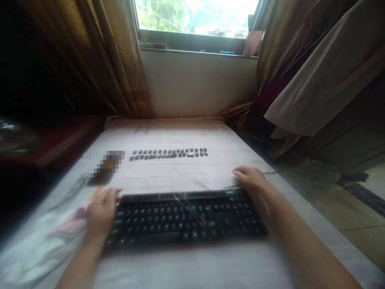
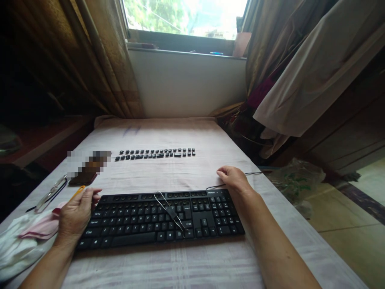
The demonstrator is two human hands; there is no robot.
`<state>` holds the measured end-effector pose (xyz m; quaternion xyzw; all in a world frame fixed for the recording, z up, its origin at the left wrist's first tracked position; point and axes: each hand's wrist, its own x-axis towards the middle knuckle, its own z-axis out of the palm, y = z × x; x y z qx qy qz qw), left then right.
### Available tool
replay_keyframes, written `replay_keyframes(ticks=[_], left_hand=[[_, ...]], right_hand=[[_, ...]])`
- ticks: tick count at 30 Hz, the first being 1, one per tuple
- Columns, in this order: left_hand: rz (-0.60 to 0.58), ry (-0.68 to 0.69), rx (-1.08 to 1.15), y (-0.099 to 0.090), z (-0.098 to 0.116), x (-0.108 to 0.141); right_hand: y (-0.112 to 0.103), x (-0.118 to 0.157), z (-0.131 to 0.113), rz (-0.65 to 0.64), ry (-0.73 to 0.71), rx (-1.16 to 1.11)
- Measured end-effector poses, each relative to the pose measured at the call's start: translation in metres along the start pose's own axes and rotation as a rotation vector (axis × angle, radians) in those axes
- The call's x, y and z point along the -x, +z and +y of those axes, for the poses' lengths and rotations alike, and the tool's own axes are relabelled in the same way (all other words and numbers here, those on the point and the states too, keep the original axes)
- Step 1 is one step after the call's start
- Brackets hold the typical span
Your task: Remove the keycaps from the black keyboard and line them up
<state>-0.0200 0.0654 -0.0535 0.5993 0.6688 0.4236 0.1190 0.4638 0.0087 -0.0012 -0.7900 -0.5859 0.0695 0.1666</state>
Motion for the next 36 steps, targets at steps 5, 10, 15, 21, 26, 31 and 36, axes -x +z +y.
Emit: replay_keyframes(ticks=[5,10,15,21,26,31,36], left_hand=[[-0.045,-0.095,0.192,0.001,0.002,0.001],[-0.079,-0.108,0.306,0.004,0.007,0.005],[-0.115,-0.122,0.385,0.002,0.012,0.008],[-0.095,-0.156,0.417,0.002,0.013,0.010],[-0.073,-0.161,0.400,0.004,0.014,0.012],[-0.078,-0.152,0.368,0.003,0.013,0.013],[-0.160,-0.127,0.401,0.004,0.014,0.016]], right_hand=[[-0.011,0.044,-0.038,0.064,-0.032,-0.074],[-0.012,0.088,-0.110,-0.250,-0.268,-0.139],[-0.007,0.110,-0.140,-0.391,-0.309,0.064],[-0.009,0.109,-0.149,-0.424,-0.311,0.137],[-0.005,0.106,-0.152,-0.473,-0.334,0.127],[-0.002,0.108,-0.150,-0.428,-0.349,0.098],[-0.005,0.111,-0.149,-0.379,-0.293,-0.186]])
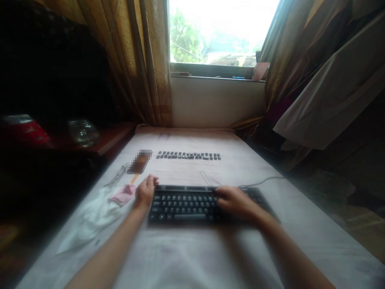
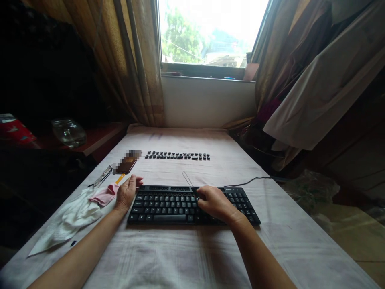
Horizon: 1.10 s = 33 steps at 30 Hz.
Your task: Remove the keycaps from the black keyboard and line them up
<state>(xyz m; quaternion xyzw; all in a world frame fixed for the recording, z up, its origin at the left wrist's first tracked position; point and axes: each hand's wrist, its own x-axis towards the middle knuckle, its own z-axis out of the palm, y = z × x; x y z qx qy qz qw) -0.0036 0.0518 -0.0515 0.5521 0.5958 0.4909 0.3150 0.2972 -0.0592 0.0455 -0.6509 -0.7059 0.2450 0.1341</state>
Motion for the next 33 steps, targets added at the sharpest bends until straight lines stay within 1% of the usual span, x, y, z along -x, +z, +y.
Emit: replay_keyframes(ticks=[3,5,7,9,12,16,19,24,26,29,31,33], left_hand=[[-0.119,0.029,0.036,0.000,0.003,0.002],[-0.202,0.055,0.048,-0.003,0.005,0.004],[-0.276,0.088,0.046,-0.008,0.007,0.005],[-0.341,0.130,0.026,-0.015,0.007,0.005],[-0.401,0.209,-0.043,-0.026,0.005,0.004],[-0.426,0.330,-0.159,-0.037,-0.003,0.001],[-0.450,0.401,-0.230,-0.037,-0.011,0.002],[-0.489,0.600,-0.450,-0.035,-0.017,0.006],[-0.488,0.626,-0.472,-0.036,-0.017,0.007],[-0.488,0.631,-0.489,-0.037,-0.015,0.008],[-0.496,0.621,-0.493,-0.037,-0.014,0.009],[-0.501,0.607,-0.490,-0.038,-0.014,0.010]], right_hand=[[0.005,-0.002,-0.006,0.074,0.041,-0.442],[0.010,-0.007,-0.014,0.098,0.055,-0.668],[0.018,-0.014,-0.025,0.112,0.069,-0.808],[0.025,-0.021,-0.036,0.129,0.096,-0.893],[0.037,-0.030,-0.050,0.164,0.124,-0.957],[0.048,-0.038,-0.063,0.202,0.154,-1.005],[0.053,-0.042,-0.071,0.202,0.185,-1.029],[0.058,-0.047,-0.079,0.137,0.280,-1.129],[0.063,-0.048,-0.080,0.089,0.288,-1.157],[0.073,-0.048,-0.079,0.023,0.241,-1.143],[0.078,-0.049,-0.079,-0.003,0.207,-1.089],[0.081,-0.051,-0.080,0.004,0.178,-0.983]])
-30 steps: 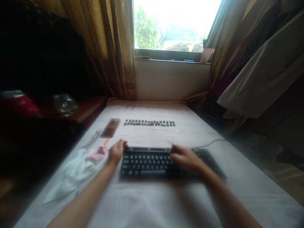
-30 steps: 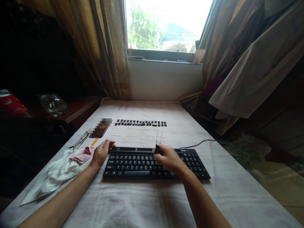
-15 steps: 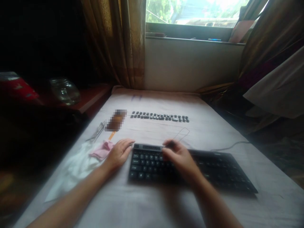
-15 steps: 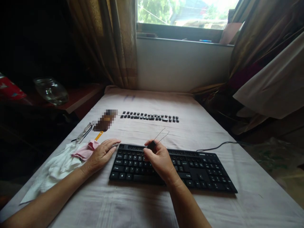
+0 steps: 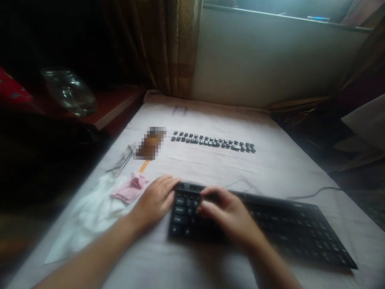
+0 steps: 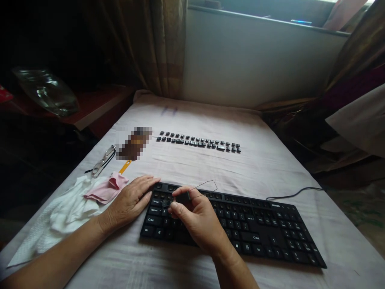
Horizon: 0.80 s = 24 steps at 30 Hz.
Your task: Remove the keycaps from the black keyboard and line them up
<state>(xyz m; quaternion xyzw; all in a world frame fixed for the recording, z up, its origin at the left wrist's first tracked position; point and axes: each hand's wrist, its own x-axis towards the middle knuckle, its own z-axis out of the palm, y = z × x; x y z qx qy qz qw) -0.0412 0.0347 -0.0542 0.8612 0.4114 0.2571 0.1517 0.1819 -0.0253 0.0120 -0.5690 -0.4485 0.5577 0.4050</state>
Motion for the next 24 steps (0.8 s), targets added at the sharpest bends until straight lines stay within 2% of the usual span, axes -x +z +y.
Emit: replay_keyframes(ticks=[6,16,24], left_hand=[[-0.003,-0.011,-0.003,0.000,0.002,0.001],[0.000,-0.023,0.008,-0.002,0.007,0.001],[0.001,-0.040,0.039,0.000,0.007,0.001]], right_hand=[[0.009,-0.010,-0.003,0.067,-0.187,0.316],[0.016,-0.016,-0.001,0.035,-0.227,0.470],[0.024,-0.015,-0.001,0.039,-0.490,0.823]])
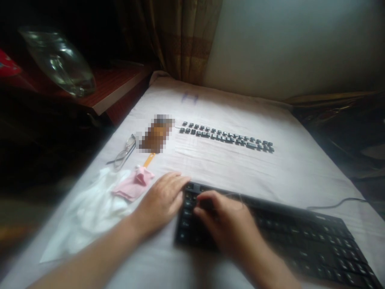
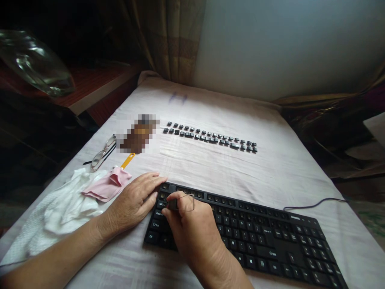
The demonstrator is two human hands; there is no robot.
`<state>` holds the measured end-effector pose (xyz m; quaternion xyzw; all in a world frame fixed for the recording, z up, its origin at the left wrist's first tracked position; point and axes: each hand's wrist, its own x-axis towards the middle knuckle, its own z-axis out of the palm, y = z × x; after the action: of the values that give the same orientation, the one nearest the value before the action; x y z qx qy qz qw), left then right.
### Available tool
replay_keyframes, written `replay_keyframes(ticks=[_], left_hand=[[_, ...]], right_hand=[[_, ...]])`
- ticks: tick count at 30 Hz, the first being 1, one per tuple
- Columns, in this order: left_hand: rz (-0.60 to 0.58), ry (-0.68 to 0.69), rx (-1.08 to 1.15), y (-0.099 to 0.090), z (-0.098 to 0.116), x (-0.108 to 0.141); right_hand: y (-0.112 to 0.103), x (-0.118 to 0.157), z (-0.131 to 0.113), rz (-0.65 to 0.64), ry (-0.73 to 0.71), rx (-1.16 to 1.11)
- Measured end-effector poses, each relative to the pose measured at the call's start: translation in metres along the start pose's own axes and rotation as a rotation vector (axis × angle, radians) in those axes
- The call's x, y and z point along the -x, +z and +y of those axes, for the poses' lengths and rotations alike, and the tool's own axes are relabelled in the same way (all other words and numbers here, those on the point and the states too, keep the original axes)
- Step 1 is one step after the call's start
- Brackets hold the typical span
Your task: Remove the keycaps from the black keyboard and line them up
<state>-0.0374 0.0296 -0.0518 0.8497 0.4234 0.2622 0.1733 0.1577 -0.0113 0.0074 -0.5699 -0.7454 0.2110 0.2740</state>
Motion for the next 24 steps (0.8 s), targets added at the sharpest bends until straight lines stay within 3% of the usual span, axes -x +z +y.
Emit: replay_keyframes(ticks=[5,10,16,24], left_hand=[[0.003,0.005,0.001,0.001,0.000,0.000],[0.015,-0.004,0.014,0.001,0.000,0.000],[0.024,0.006,0.009,0.000,0.001,-0.001],[0.005,-0.008,0.016,-0.001,0.003,-0.002]], right_hand=[[0.004,-0.001,-0.004,0.020,-0.191,0.110],[0.010,-0.001,0.003,-0.009,-0.267,0.151],[0.017,0.001,0.012,0.112,-0.406,0.125],[0.021,0.006,0.015,0.190,-0.237,0.031]])
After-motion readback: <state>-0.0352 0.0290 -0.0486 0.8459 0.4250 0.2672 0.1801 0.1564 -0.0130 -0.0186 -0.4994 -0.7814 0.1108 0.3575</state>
